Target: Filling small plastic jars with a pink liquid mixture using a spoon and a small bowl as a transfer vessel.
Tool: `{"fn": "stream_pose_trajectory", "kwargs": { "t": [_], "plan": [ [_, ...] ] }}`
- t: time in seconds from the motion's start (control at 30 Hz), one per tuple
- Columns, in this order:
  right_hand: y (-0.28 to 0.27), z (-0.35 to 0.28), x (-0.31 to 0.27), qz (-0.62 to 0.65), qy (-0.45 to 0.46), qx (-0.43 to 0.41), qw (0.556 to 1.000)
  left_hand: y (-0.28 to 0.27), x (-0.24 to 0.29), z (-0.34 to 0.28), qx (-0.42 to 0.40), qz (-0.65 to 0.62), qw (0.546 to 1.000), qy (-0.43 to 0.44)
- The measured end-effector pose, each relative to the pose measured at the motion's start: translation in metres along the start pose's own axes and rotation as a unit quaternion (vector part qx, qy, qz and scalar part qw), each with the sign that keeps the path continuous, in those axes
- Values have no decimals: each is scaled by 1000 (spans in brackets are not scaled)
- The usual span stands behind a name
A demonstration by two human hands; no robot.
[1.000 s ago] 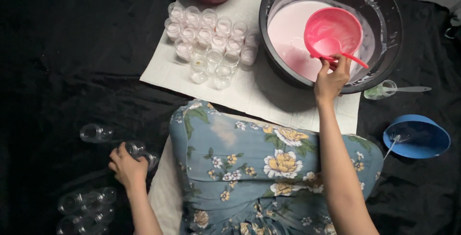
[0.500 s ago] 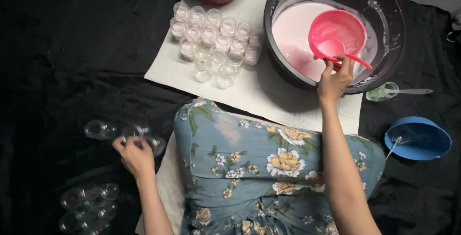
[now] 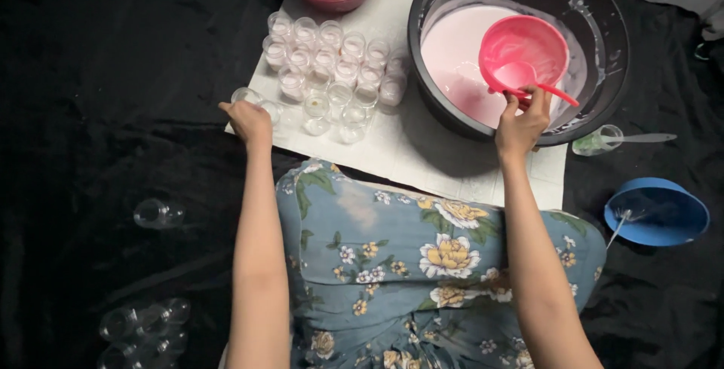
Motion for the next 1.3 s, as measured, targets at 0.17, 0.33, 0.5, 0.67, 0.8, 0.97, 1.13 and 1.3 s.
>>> {"fn": "stream_pose_trajectory", "kwargs": {
  "t": [0.17,0.33,0.5,0.67,0.8,0.97,1.13,1.3],
  "plan": [
    [6,-1,12,-2,7,0,1000,60,-24,24,-35,2,997,-68],
    [7,-1,19,-9,7,1,1000,22,18,5,-80,-19,988,-129],
    [7,-1,13,-11,0,1,1000,23,19,2,-134,-31,984,-111],
    [4,0,8,2,3,0,1000,40,2,2,-128,-44,989,-65],
    [6,-1,15,1,3,-2,1000,-28,23,-27,13,-170,985,13],
    [7,-2,22,3,1,-11,1000,-156,0,-76,184,-9,982,47],
    [2,-1,4,22,-9,-17,1000,-198,-126,-94,102,180,950,-233],
    [1,-2,5,15,-13,-15,1000,-188,-167,-103,36,128,967,-217]
  ]
}}
Point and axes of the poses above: each hand's wrist, its own z-axis towards the middle knuckle, its own y-axis out of the palm, x = y × z, the point moved 5 cm from there along z, towards the middle knuckle, and after that the axes turned 6 degrees about y, right-handed, at the moved point
